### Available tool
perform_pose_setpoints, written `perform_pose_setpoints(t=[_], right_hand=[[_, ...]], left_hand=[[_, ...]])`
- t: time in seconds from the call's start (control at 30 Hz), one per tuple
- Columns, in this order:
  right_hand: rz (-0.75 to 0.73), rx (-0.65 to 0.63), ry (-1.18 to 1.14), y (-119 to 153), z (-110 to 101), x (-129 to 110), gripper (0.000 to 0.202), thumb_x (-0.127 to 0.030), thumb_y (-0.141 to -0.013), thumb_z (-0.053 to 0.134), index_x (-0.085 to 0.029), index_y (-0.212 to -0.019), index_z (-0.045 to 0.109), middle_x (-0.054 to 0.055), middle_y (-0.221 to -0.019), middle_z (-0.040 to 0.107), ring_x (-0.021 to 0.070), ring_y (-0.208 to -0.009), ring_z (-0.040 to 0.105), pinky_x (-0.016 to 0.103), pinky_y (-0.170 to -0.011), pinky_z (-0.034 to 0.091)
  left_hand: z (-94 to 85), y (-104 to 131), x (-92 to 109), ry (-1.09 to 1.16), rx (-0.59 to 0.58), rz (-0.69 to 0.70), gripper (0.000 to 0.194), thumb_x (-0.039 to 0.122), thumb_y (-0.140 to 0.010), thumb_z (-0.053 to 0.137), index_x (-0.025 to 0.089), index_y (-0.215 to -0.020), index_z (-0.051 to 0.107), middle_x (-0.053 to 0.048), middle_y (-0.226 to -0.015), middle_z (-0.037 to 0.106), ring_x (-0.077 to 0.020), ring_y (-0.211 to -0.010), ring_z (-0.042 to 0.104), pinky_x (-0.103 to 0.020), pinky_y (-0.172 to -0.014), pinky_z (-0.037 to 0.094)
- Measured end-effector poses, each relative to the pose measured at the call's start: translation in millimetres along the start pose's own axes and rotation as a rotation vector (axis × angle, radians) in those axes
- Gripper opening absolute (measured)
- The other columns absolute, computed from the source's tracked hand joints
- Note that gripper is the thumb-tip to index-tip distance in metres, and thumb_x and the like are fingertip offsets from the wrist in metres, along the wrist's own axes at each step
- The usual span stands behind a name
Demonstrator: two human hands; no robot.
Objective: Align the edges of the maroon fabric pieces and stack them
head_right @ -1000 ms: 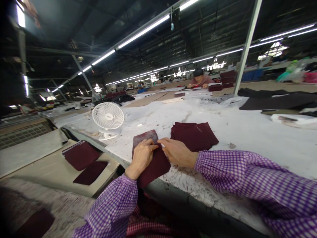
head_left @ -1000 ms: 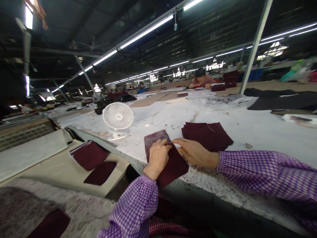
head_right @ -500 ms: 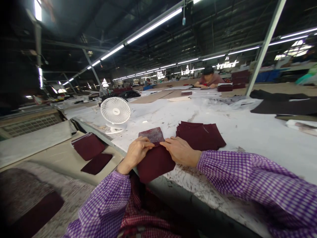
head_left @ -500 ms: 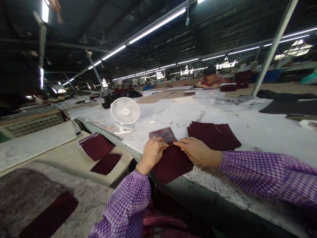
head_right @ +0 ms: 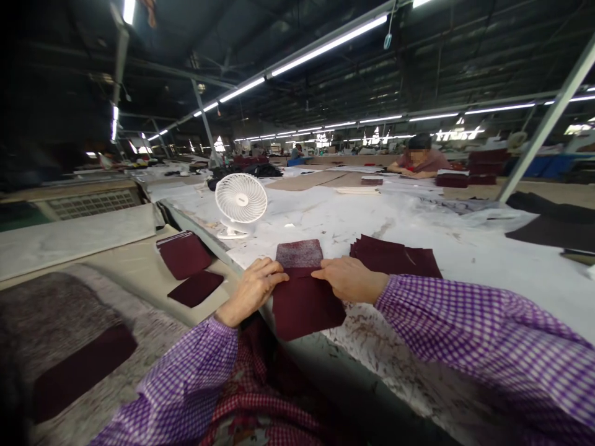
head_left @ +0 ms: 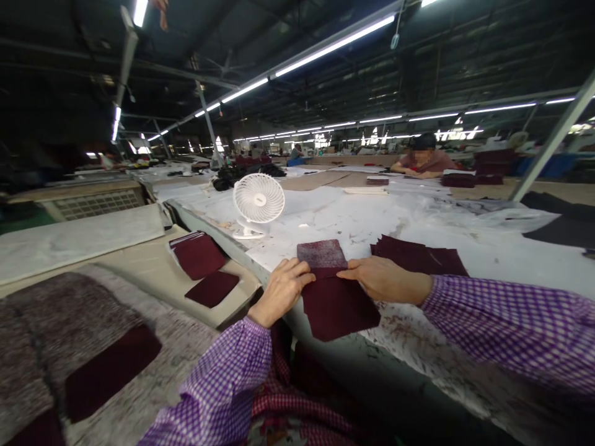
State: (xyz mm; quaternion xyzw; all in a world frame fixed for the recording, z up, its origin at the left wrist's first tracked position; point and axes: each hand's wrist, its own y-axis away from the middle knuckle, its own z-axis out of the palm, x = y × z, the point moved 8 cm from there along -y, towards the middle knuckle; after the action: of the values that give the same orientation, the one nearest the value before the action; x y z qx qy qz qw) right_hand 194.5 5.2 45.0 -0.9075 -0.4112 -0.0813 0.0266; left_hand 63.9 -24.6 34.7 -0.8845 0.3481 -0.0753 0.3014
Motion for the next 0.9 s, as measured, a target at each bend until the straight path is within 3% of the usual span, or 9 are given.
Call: perform_pose_setpoints(t=[0.1,0.23,0.4,0.5,0.63,0.8,0.9], right_hand=[[-0.019,-0.123,0.076,-11.0,-2.2,-10.4,0.059,-0.005,-0.08,0.041,-0.031,-0.133,0.047,0.011,-0.108,0.063,0.025,-0.091,0.062,0.032,-0.069,0.044],[-0.063,-0.237,0.19,-24.9,-11.5,-29.6,0.06,-0.008,-0.083,0.041,-0.035,-0.137,0.04,0.012,-0.094,0.067,0.0245,-0.081,0.064,0.032,-0.064,0.043],[-0.075,-0.264,0.227,-30.4,-18.9,-36.2,0.061,-0.007,-0.081,0.045,-0.033,-0.136,0.042,0.012,-0.091,0.068,0.0225,-0.075,0.064,0.031,-0.062,0.042],[-0.096,-0.271,0.259,-31.4,-18.9,-35.9,0.064,-0.006,-0.08,0.044,-0.033,-0.138,0.04,0.013,-0.091,0.068,0.0233,-0.075,0.064,0.03,-0.06,0.041],[-0.147,-0.297,0.308,-34.2,-16.8,-41.2,0.066,-0.006,-0.081,0.041,-0.035,-0.14,0.034,0.01,-0.083,0.067,0.0211,-0.069,0.063,0.027,-0.055,0.036],[-0.193,-0.164,0.351,-34.9,-12.5,-48.9,0.061,-0.005,-0.085,0.036,-0.032,-0.14,0.034,0.009,-0.074,0.066,0.0187,-0.063,0.061,0.025,-0.052,0.031],[-0.118,-0.041,0.297,-31.0,-9.0,-39.1,0.053,-0.016,-0.09,0.039,-0.03,-0.14,0.034,0.009,-0.082,0.065,0.0177,-0.062,0.06,0.024,-0.052,0.032]], left_hand=[[-1.7,-0.5,3.7,-0.018,-0.018,0.029,0.027,0.018,-0.093,0.038,0.019,-0.099,0.065,-0.006,-0.089,0.061,-0.0184,-0.082,0.048,-0.032,-0.073,0.038],[-0.3,2.0,-3.1,0.102,-0.014,-0.016,0.028,0.02,-0.094,0.038,0.02,-0.099,0.065,-0.006,-0.088,0.061,-0.0183,-0.083,0.05,-0.032,-0.075,0.04],[2.9,12.0,-36.6,0.483,0.095,-0.287,0.018,0.025,-0.089,0.05,0.018,-0.099,0.064,-0.005,-0.087,0.062,-0.0184,-0.086,0.053,-0.032,-0.08,0.044],[5.1,12.1,-39.3,0.541,0.078,-0.31,0.011,0.022,-0.084,0.057,0.018,-0.087,0.066,-0.005,-0.083,0.061,-0.0189,-0.085,0.054,-0.033,-0.08,0.044],[1.1,13.6,-39.4,0.603,0.084,-0.298,0.016,0.023,-0.086,0.054,0.018,-0.078,0.067,-0.005,-0.081,0.061,-0.0178,-0.084,0.056,-0.031,-0.08,0.044],[3.8,28.3,-53.1,0.859,0.093,-0.418,0.018,0.026,-0.087,0.052,0.016,-0.082,0.066,-0.005,-0.092,0.065,-0.0173,-0.089,0.059,-0.031,-0.085,0.045],[3.0,31.5,-53.7,0.834,0.146,-0.52,0.019,0.03,-0.085,0.056,0.017,-0.093,0.065,-0.005,-0.092,0.063,-0.0173,-0.088,0.058,-0.031,-0.084,0.045]])
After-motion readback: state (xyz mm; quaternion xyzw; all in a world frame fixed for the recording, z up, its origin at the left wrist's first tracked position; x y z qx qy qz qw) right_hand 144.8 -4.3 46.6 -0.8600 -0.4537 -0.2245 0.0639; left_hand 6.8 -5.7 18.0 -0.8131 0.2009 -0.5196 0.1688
